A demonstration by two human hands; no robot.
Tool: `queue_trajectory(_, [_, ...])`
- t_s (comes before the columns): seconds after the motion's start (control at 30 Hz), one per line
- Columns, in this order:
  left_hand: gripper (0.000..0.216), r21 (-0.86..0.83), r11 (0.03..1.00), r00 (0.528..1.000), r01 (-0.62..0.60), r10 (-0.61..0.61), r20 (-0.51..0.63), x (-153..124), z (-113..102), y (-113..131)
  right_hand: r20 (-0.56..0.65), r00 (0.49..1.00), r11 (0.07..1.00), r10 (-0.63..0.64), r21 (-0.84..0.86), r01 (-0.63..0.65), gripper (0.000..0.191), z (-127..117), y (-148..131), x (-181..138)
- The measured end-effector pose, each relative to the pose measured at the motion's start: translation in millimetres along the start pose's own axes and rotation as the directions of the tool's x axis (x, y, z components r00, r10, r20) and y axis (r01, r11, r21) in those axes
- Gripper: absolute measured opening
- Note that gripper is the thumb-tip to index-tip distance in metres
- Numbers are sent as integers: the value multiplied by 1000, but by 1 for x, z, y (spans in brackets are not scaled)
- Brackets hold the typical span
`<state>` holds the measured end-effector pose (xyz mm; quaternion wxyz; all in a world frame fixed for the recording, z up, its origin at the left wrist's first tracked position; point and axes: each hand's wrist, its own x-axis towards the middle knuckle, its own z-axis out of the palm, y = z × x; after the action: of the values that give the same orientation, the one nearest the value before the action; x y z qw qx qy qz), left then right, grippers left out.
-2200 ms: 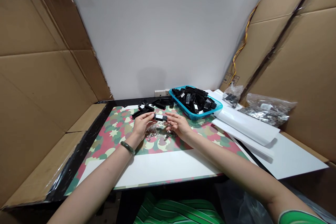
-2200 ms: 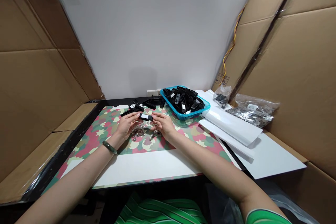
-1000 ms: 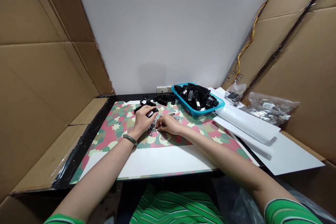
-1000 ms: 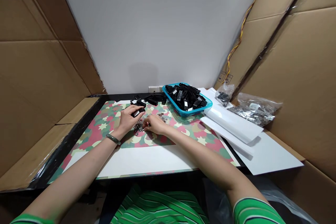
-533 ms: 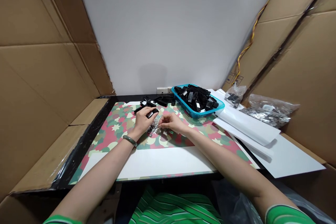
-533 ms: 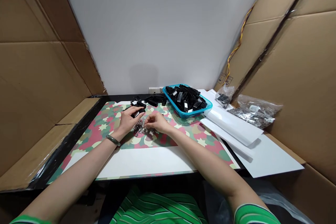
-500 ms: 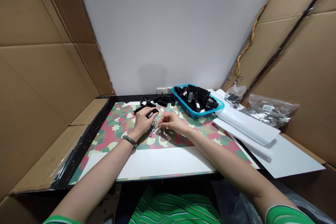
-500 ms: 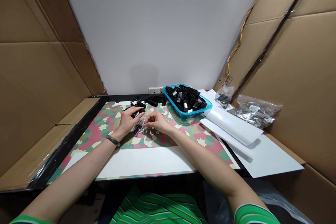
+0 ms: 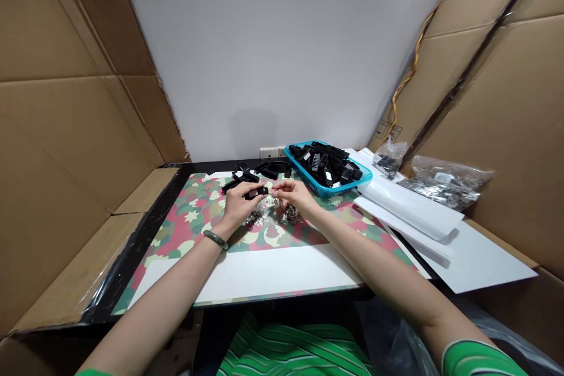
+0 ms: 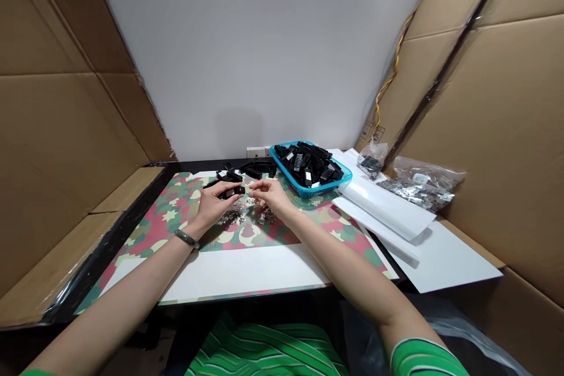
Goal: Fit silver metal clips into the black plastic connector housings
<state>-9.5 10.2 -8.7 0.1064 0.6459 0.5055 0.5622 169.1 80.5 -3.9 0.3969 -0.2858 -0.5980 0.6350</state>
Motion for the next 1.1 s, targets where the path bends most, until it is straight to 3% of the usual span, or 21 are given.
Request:
queue_trajectory(0.23, [22, -99, 992, 993, -77, 85, 80, -3, 1, 6, 57, 997, 999, -44, -21, 45, 41, -10, -1, 7])
queue_trajectory(0.47, [23, -49, 999, 996, -6, 11, 86, -3, 2, 8, 102, 994, 998, -24, 53, 19, 42, -10, 1, 6])
queue_trajectory(0.83, [24, -91, 996, 998, 2, 4, 70, -4, 3, 3, 98, 995, 997, -34, 78, 27, 38, -10, 3, 7])
queue_trajectory(1.1, [22, -102, 995, 999, 14, -10, 39, -4, 3, 6, 56, 995, 967, 82, 237, -93, 38, -4, 4, 5])
